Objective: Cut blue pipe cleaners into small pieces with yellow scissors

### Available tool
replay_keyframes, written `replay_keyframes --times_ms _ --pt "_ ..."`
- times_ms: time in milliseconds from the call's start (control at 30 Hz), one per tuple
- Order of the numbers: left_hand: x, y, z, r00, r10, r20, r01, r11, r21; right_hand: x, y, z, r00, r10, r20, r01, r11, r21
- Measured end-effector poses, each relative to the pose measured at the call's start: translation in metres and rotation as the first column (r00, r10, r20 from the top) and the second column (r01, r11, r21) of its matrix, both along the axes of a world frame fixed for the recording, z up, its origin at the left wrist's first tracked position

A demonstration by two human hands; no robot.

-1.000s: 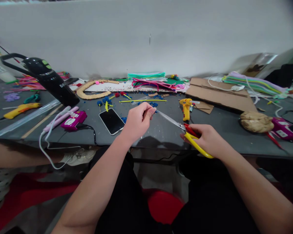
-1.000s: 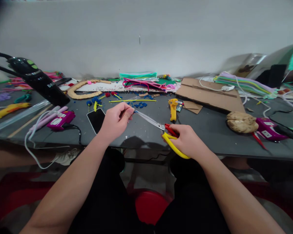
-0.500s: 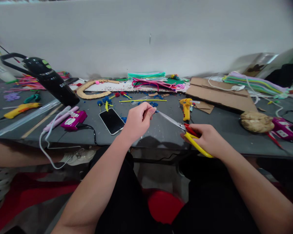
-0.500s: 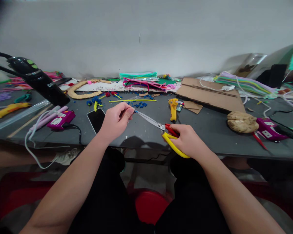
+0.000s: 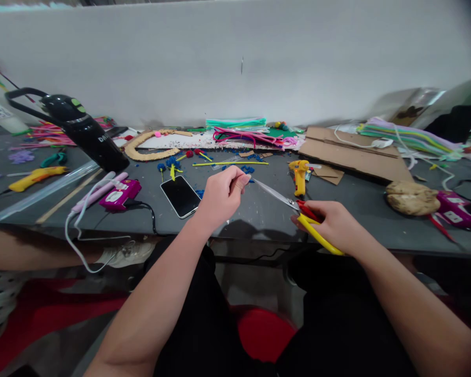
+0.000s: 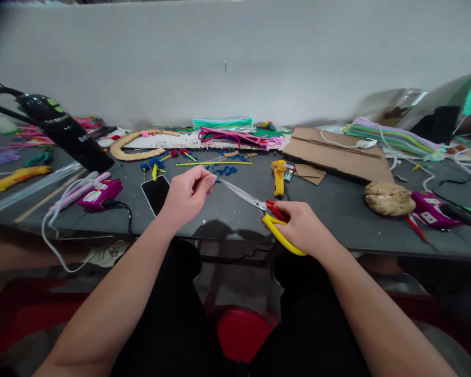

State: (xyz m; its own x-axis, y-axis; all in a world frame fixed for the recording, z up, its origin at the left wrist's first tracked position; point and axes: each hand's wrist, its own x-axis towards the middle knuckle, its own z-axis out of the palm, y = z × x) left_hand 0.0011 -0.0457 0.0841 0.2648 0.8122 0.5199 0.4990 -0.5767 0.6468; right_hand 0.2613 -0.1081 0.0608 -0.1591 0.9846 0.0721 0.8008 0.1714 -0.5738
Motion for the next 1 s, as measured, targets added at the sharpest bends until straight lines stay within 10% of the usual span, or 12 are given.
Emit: replay_keyframes --times_ms 1000 --pt "0.0005 -0.0006 -0.0008 1.000 0.005 -0.001 -0.005 1.000 -0.001 -0.0015 -0.0025 0.0037 0.999 -0.012 -0.047 0.011 1.000 -0.022"
